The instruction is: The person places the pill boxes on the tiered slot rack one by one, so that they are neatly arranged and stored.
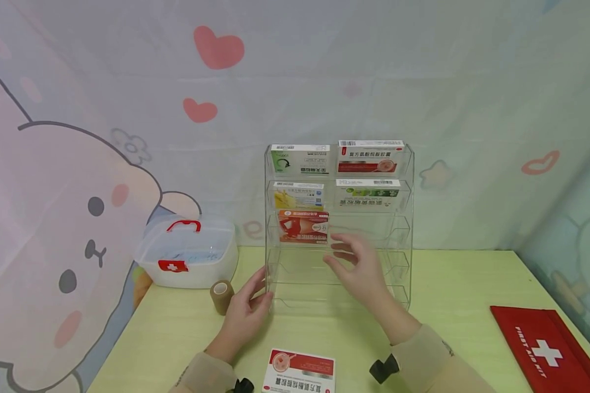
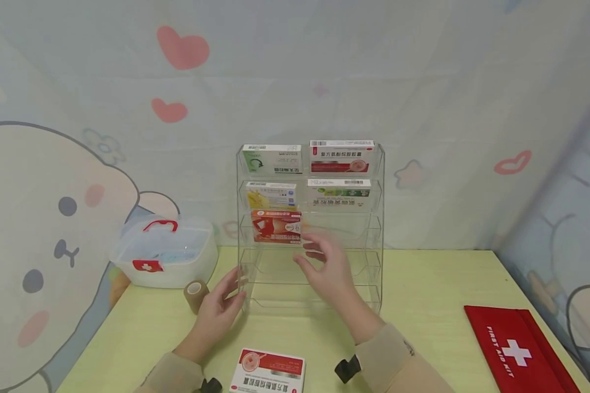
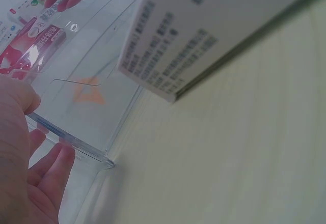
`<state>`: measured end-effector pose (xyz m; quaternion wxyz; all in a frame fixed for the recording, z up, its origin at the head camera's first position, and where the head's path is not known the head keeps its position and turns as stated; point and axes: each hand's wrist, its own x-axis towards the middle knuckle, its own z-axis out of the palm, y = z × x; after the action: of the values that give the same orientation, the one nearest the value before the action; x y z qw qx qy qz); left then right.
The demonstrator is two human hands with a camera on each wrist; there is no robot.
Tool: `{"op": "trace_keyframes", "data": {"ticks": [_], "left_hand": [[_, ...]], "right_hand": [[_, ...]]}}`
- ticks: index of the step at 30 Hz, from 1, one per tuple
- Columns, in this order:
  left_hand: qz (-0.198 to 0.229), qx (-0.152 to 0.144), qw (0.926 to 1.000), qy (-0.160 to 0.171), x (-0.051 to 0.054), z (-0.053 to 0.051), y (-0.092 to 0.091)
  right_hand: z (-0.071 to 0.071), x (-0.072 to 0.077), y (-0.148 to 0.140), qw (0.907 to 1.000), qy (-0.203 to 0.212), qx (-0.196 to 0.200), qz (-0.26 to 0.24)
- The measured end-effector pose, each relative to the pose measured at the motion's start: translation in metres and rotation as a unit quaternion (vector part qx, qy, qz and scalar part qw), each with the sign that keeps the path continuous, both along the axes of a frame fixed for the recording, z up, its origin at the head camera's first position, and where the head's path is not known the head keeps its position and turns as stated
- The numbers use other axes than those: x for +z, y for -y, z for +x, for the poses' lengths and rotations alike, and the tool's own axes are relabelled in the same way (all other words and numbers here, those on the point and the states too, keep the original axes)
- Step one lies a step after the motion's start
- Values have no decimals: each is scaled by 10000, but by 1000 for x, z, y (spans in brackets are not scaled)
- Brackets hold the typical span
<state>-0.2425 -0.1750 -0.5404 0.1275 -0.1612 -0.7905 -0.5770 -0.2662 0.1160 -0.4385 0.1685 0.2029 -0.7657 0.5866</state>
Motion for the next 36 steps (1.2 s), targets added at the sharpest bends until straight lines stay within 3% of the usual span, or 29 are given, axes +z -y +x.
{"op": "trace_keyframes", "data": {"ticks": [8, 14, 21, 31, 36], "left_hand": [[38, 17, 10000, -74, -2, 0, -1], [18, -17, 10000, -81, -1, 0, -2], [21, -15, 10000, -70, -1, 0, -3], [59, -23, 10000, 37, -3, -1, -2], [-3, -12, 10000, 29, -3, -2, 0]], "right_hand": [[24, -19, -3, 9986, 133, 182, 468], [47, -38, -7, 9946, 386, 538, 800], [70, -57, -12, 9911, 509, 766, 963], [92, -74, -15, 9855, 966, 1056, 907], [100, -81, -15, 9795, 1138, 1143, 1205]]}}
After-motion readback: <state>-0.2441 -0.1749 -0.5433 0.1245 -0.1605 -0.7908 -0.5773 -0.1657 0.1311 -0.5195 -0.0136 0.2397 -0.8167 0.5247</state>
